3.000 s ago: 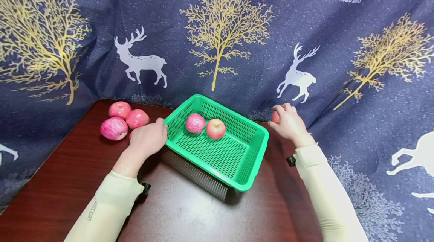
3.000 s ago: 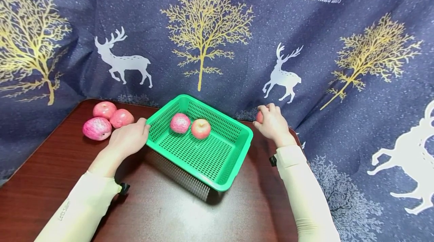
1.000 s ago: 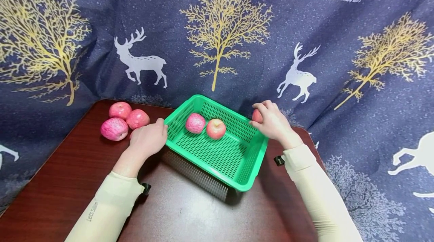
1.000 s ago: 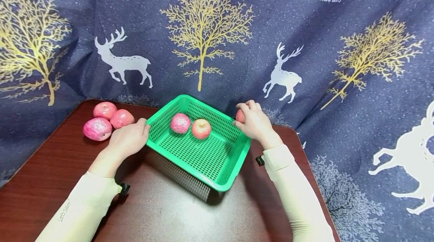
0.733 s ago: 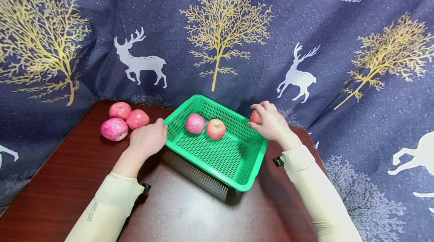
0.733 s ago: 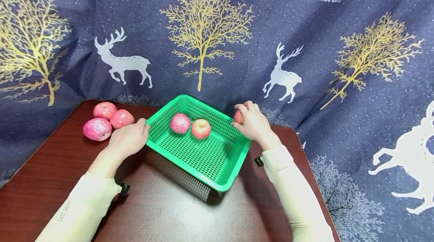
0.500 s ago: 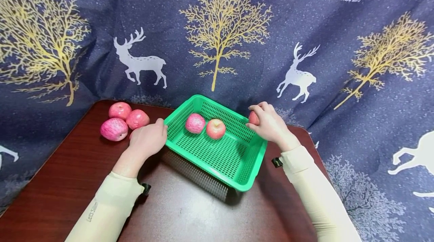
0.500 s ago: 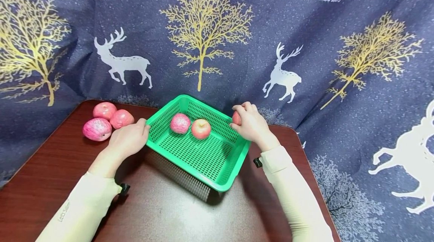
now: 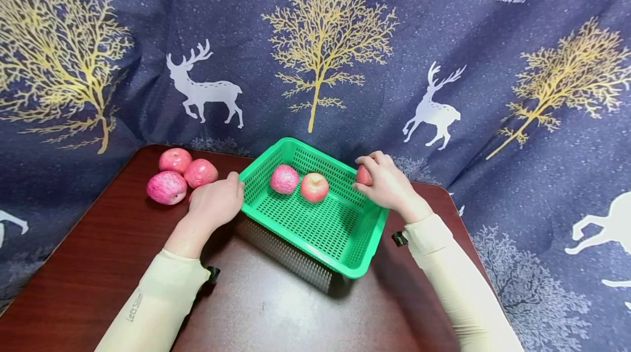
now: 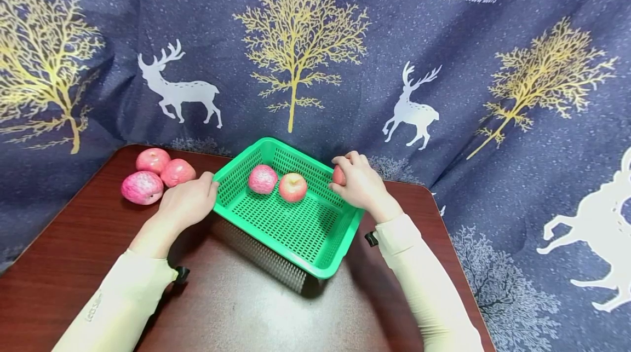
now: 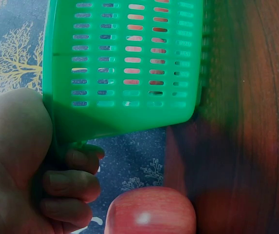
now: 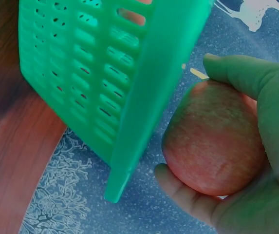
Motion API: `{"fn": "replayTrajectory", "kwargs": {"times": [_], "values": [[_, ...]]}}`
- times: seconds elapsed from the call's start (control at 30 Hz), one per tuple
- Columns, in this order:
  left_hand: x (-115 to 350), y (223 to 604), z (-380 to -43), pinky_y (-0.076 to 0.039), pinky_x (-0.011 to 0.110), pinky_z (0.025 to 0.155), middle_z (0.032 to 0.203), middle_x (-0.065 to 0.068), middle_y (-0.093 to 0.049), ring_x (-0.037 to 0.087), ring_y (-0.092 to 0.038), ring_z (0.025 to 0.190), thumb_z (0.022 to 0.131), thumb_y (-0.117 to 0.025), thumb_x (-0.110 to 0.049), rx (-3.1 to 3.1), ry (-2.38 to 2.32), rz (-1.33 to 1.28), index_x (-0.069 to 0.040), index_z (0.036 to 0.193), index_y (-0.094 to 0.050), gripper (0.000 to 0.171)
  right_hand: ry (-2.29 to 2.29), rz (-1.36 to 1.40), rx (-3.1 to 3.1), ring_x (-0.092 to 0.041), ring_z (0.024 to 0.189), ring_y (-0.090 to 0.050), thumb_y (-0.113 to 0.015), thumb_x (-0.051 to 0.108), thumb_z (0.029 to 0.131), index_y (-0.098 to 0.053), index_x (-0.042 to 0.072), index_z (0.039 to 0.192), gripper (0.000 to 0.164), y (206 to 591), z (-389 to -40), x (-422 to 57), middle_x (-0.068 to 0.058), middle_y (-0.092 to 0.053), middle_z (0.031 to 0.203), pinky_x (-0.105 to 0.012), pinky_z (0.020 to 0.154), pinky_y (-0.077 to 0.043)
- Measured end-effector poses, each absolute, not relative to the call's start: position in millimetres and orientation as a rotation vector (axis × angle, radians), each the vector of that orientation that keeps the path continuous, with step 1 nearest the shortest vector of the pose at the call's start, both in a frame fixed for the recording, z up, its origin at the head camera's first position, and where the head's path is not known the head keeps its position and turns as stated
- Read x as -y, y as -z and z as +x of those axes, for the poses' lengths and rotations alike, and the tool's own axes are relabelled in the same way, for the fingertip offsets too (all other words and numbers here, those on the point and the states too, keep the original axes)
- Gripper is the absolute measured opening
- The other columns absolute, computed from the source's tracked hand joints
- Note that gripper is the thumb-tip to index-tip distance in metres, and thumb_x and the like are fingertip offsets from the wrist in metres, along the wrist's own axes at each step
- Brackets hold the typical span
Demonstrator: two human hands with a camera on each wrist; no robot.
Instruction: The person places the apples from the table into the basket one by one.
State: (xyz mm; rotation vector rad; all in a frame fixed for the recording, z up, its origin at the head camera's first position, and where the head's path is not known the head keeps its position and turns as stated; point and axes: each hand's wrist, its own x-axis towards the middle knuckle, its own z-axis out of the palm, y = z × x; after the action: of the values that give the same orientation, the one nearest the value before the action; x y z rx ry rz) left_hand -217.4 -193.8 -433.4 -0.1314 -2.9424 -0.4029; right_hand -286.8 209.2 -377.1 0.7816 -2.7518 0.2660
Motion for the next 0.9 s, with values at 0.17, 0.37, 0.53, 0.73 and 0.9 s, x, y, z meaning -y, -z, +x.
{"fn": "replayTrajectory", "kwargs": {"times": [0.17, 0.37, 0.53, 0.73, 0.9], "values": [[193.7, 433.7, -217.1, -0.037, 0.051, 0.041, 0.075, 0.018, -0.061, 0.039, -0.058, 0.058, 0.103, -0.038, -0.033, 2.928, 0.402, -0.130, -0.007, 0.096, -0.045, 0.028, -0.265, 0.802, 2.756, -0.023, 0.104, -0.046, -0.078, 0.042, 0.080, -0.057, 0.021, 0.130, 0.059, 380.2, -287.1, -207.0, -0.004, -0.048, 0.119, -0.043, 0.072, -0.046], [193.2, 434.8, -217.1, -0.036, 0.051, 0.040, 0.079, 0.019, -0.063, 0.040, -0.058, 0.058, 0.102, -0.038, -0.034, 2.931, 0.407, -0.121, -0.007, 0.098, -0.046, 0.028, -0.261, 0.832, 2.743, -0.024, 0.102, -0.047, -0.078, 0.042, 0.079, -0.058, 0.020, 0.130, 0.059, 383.0, -285.8, -204.9, -0.004, -0.050, 0.117, -0.042, 0.072, -0.046], [193.0, 434.1, -217.3, -0.036, 0.051, 0.041, 0.082, 0.021, -0.064, 0.041, -0.058, 0.060, 0.103, -0.037, -0.034, 2.945, 0.406, -0.116, -0.007, 0.099, -0.046, 0.029, -0.252, 0.862, 2.735, -0.024, 0.101, -0.047, -0.078, 0.042, 0.079, -0.057, 0.020, 0.130, 0.060, 386.3, -285.4, -203.6, -0.004, -0.050, 0.117, -0.043, 0.070, -0.046], [193.0, 433.4, -217.0, -0.037, 0.052, 0.042, 0.084, 0.021, -0.064, 0.041, -0.059, 0.061, 0.103, -0.037, -0.034, 2.963, 0.412, -0.109, -0.007, 0.101, -0.046, 0.029, -0.240, 0.918, 2.706, -0.027, 0.102, -0.048, -0.078, 0.043, 0.079, -0.058, 0.016, 0.130, 0.061, 389.5, -284.7, -201.6, -0.006, -0.051, 0.115, -0.044, 0.073, -0.047], [193.3, 433.5, -216.8, -0.036, 0.052, 0.041, 0.083, 0.021, -0.064, 0.041, -0.059, 0.061, 0.103, -0.037, -0.034, 2.958, 0.411, -0.106, -0.007, 0.100, -0.047, 0.029, -0.229, 0.947, 2.702, -0.026, 0.101, -0.048, -0.079, 0.042, 0.079, -0.058, 0.016, 0.130, 0.061, 392.1, -283.9, -198.5, -0.006, -0.051, 0.116, -0.044, 0.074, -0.047]]}}
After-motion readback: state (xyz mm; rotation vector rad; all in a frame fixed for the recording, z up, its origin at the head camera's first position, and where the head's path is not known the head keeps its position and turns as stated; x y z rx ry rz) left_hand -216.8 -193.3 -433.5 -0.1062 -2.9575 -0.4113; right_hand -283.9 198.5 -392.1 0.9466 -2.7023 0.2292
